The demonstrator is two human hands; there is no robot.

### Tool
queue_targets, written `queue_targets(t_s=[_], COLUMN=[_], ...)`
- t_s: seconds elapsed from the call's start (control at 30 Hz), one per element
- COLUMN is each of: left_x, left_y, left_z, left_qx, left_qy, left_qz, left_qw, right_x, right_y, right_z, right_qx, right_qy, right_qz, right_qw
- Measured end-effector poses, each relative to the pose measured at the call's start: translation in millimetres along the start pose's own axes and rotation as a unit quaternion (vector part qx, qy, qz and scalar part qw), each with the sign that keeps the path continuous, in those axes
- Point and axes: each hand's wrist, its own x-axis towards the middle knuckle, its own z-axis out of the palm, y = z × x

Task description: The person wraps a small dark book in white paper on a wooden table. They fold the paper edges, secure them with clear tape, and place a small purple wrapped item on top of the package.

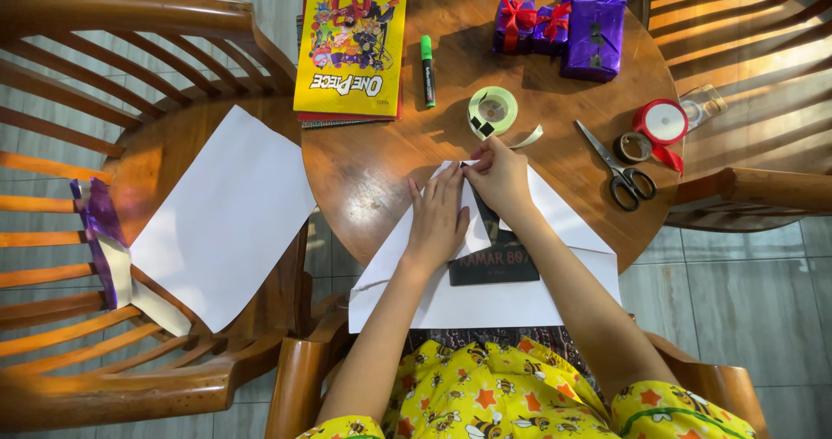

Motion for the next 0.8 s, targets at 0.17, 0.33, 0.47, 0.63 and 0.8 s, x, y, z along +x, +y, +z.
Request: queue_targets(t_s=[0.17,0.33,0.47,0.63,0.8], left_x=[-3.0,2.5,1.9,6.1,14.8], left_y=[1.2,7.4,7.0,10.2,9.4], left_z=[11.5,14.4,14.9,15.4,4.5], left_qx=[0.103,0.180,0.193,0.176,0.146], left_qy=[0.004,-0.025,-0.013,-0.019,-0.045], left_qz=[0.017,0.018,0.018,0.014,0.012], left_qw=[0.995,0.983,0.981,0.984,0.988], right_x=[-0.5,5.5,9.9,4.2,-5.2], right_y=[-1.5,-12.0,-21.6,-17.7,3.2], right_z=[1.6,-16.5,-45.4,-77.8,-78.2], right_qx=[0.003,-0.088,-0.045,0.050,0.083], right_qy=[-0.009,-0.026,0.001,0.006,0.036], right_qz=[-0.005,-0.048,0.029,0.093,0.072], right_qw=[1.000,0.995,0.999,0.994,0.993])
